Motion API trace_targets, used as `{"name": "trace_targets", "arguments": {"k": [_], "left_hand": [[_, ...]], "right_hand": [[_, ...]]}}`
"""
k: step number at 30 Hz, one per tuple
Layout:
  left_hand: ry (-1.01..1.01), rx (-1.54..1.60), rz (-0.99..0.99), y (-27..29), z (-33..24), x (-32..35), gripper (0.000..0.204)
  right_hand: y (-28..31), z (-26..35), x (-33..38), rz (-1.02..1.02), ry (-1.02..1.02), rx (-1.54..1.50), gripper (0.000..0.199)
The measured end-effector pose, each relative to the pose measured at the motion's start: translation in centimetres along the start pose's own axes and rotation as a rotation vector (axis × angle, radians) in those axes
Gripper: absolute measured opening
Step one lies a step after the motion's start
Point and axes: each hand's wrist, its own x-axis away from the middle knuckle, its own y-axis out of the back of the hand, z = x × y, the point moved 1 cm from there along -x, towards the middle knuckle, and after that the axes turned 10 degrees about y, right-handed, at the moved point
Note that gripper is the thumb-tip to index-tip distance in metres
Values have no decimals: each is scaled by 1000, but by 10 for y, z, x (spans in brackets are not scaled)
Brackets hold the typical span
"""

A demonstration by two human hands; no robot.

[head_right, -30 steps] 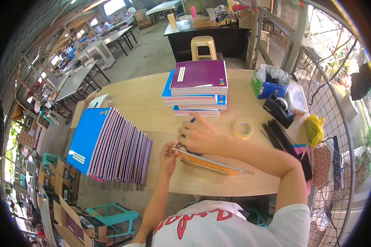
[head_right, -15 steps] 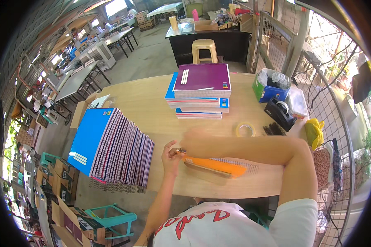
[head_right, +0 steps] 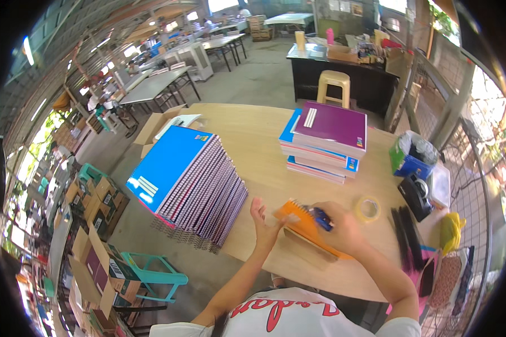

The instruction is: The person prepares notebooks by inserting a spiral binding through the holes of paper stacks and colorful covers, then uses a tool to trim or secure the ends of the spirals before stacking the finished notebooks into piles on a table.

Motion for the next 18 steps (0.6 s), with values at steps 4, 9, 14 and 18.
{"name": "trace_targets", "arguments": {"k": [4,9,14,18], "left_hand": [[218,334,303,10,-59,14,47],[-95,-528,-113,82,-273,-51,37],[-344,-1054,-230,207,-374,-170,37],[-104,-1323,-41,297,-324,-223,38]], "right_hand": [[44,55,-35,-454,247,-273,41],[43,100,-134,-592,368,-581,57],[-51,121,-247,-236,136,-732,66],[-137,108,-283,-178,64,-743,70]]}}
